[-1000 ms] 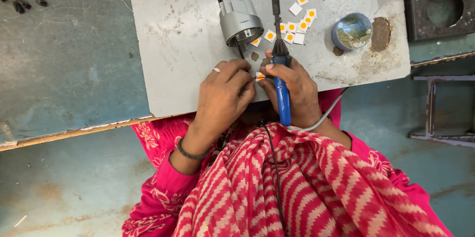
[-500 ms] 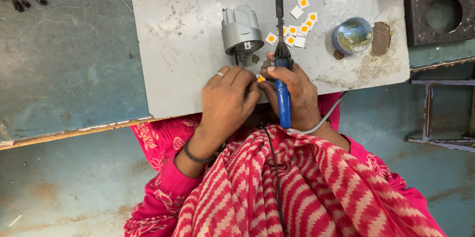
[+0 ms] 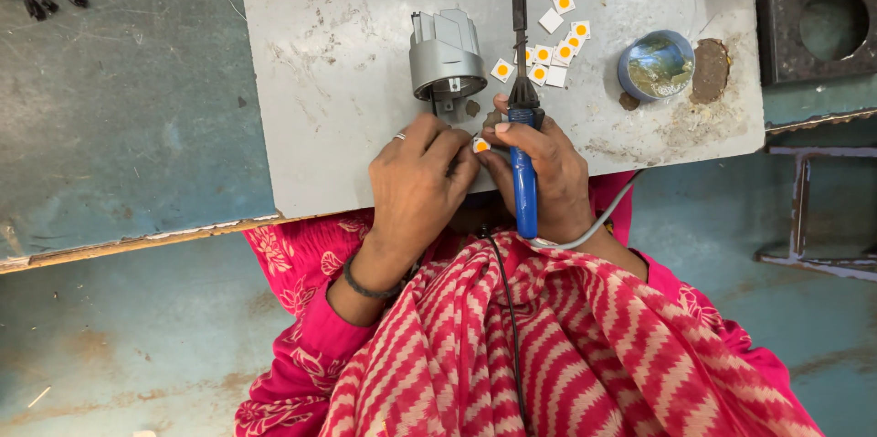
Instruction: The person solders small LED chips onto the wires of a lamp housing at a workbench. They position each LED chip against the housing, apply the soldering iron to the contacts, and place finished chips aside, working through the chips one at a time.
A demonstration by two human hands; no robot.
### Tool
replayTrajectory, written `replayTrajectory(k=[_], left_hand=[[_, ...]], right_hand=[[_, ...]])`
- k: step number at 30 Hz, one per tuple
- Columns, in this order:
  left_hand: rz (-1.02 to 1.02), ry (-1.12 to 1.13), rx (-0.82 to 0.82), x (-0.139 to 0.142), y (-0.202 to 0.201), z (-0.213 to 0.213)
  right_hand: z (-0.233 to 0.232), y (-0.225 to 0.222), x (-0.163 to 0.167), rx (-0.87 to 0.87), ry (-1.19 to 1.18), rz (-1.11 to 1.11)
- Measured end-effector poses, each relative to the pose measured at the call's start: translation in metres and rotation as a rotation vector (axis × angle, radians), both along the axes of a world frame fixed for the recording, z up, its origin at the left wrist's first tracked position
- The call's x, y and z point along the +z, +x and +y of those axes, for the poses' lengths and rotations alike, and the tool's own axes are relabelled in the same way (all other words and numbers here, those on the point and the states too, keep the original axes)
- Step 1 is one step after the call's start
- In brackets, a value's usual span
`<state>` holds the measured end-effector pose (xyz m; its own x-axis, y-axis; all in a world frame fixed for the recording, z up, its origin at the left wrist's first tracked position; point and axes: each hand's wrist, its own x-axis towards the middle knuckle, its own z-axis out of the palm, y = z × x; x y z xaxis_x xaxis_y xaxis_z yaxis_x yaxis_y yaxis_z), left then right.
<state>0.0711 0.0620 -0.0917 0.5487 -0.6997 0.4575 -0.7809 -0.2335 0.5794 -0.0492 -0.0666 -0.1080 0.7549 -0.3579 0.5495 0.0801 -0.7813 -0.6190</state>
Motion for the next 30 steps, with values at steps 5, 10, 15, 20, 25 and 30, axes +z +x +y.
replayTrajectory(k=[5, 10, 15, 20, 25, 30], left_hand=[[-0.027, 0.018, 0.020, -0.002, -0.002, 0.000], [-0.083, 0.053, -0.075, 0.002, 0.002, 0.004], [-0.029, 0.089, -0.189, 0.007, 0.015, 0.005], [0.023, 0.096, -0.326, 0.009, 0.027, 0.007], [0.037, 0.120, -0.412, 0.006, 0.037, 0.004], [0.054, 0.139, -0.396, 0.006, 0.036, 0.002]], right_hand=[[0.002, -0.002, 0.000, -0.001, 0.003, -0.004], [0.003, -0.005, 0.000, 0.002, 0.002, -0.006], [0.003, -0.006, 0.001, 0.005, 0.000, -0.007], [0.002, -0.008, 0.002, 0.023, 0.000, -0.012], [0.002, -0.009, 0.002, 0.026, 0.009, -0.009], [0.002, -0.010, 0.001, 0.014, 0.016, 0.004]])
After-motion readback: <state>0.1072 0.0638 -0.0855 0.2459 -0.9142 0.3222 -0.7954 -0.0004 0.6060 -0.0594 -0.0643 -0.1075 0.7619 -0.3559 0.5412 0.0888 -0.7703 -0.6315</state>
